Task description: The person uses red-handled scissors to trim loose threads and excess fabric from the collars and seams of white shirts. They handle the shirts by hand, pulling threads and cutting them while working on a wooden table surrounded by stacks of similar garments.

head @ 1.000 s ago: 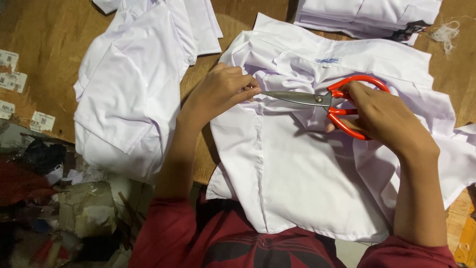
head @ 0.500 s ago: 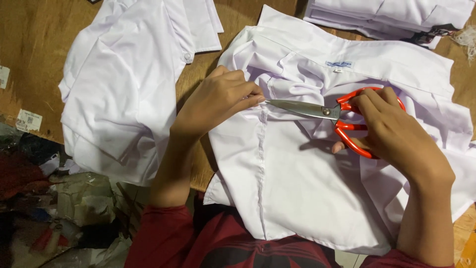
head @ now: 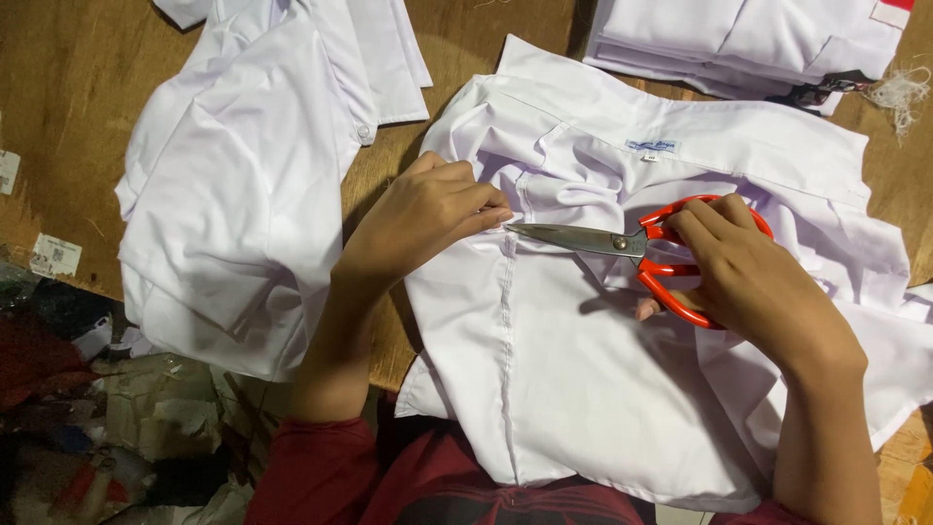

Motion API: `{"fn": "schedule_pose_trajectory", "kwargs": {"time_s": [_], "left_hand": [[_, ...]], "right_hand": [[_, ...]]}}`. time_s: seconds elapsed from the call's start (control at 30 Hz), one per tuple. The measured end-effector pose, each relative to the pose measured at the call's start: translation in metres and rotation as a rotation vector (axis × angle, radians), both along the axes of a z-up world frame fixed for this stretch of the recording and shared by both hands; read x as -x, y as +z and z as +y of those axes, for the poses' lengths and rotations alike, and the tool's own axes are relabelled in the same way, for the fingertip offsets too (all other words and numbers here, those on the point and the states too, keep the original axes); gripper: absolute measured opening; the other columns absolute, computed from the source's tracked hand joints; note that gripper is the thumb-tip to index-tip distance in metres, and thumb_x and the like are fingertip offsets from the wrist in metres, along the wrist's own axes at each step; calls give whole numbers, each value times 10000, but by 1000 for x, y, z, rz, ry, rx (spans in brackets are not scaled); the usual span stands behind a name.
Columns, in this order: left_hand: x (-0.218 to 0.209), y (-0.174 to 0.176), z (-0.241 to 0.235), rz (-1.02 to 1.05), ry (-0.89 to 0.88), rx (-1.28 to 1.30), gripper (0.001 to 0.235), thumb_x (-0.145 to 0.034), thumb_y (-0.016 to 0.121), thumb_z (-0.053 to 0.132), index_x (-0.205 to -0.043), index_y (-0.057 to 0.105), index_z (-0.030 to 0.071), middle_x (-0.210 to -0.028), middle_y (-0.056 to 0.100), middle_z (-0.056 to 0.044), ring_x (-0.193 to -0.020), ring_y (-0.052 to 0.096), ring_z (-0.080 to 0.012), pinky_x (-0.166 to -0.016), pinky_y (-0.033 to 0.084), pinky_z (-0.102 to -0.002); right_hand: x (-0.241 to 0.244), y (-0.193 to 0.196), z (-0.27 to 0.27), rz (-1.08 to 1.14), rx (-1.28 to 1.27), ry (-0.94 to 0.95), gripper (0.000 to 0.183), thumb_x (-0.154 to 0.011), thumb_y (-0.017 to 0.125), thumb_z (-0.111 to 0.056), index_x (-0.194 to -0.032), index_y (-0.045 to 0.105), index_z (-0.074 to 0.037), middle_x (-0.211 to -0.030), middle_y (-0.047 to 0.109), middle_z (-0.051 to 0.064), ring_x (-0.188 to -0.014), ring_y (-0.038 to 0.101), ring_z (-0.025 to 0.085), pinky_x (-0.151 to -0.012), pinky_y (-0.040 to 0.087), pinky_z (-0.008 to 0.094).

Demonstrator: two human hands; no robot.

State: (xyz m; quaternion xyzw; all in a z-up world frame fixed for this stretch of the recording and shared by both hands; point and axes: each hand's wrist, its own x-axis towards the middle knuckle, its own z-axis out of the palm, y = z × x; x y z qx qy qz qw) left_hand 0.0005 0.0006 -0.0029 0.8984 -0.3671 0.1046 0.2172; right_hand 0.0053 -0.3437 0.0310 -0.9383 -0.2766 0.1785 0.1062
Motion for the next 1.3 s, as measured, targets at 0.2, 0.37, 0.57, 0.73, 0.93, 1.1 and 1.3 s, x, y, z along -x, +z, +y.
{"fn": "schedule_pose_trajectory", "kwargs": {"time_s": [0.2, 0.37, 0.57, 0.73, 0.93, 1.1, 1.3], "left_hand": [[1, 1, -3, -13, 18, -5, 179, -1056, 658, 241, -946, 671, 101, -800, 606, 28, -768, 544, -171, -805, 429, -356], [0, 6, -4, -77, -23, -23, 179, -1050, 672, 205, -917, 652, 87, -820, 615, 3, -794, 515, -196, -754, 431, -349], [1, 9, -7, -81, -30, 4, 152, -1062, 649, 191, -953, 664, 85, -876, 622, -4, -824, 517, -193, -750, 423, -331], [1, 9, -8, -72, -30, 10, 161, -1065, 636, 190, -935, 655, 97, -860, 599, 2, -817, 510, -191, -763, 427, -335], [0, 15, -7, -111, -34, 18, 99, -1047, 653, 108, -953, 635, 84, -910, 636, -9, -819, 539, -204, -805, 460, -337], [0, 16, -8, -20, 101, 215, 149, -1013, 509, 21, -867, 501, 50, -815, 547, -37, -698, 510, -170, -722, 465, -347], [2, 10, -9, -13, 158, 185, 208, -1072, 431, 117, -879, 463, 47, -798, 506, -57, -648, 474, -224, -627, 415, -385]], "right_hand": [[-2, -13, -5, -119, -45, 119, 678, -763, 734, -683, -966, 509, -76, -1020, 591, 64, -981, 480, 274, -710, 486, 417], [-2, -9, 3, -157, 12, 157, 467, -895, 693, -517, -1075, 558, -108, -1021, 573, 20, -926, 461, 264, -696, 487, 412], [-2, -3, 6, -176, 105, 71, 253, -912, 698, -290, -1117, 608, -169, -1094, 700, 4, -1018, 654, 253, -662, 537, 425], [0, 2, 10, -166, 198, 24, 161, -958, 662, -324, -1084, 612, -238, -1073, 682, -57, -965, 657, 197, -499, 472, 417], [-2, -1, 9, -143, 213, 18, 147, -965, 645, -299, -1100, 625, -244, -1119, 684, -69, -922, 691, 211, -477, 442, 417], [-2, 3, 2, -133, 186, -15, 218, -947, 647, -360, -1105, 617, -212, -1264, 674, -68, -920, 722, 239, -517, 496, 425], [6, 10, -23, -311, 204, -26, 306, -909, 685, -324, -1190, 624, -220, -1295, 681, -101, -866, 734, 271, -499, 499, 435]]}}
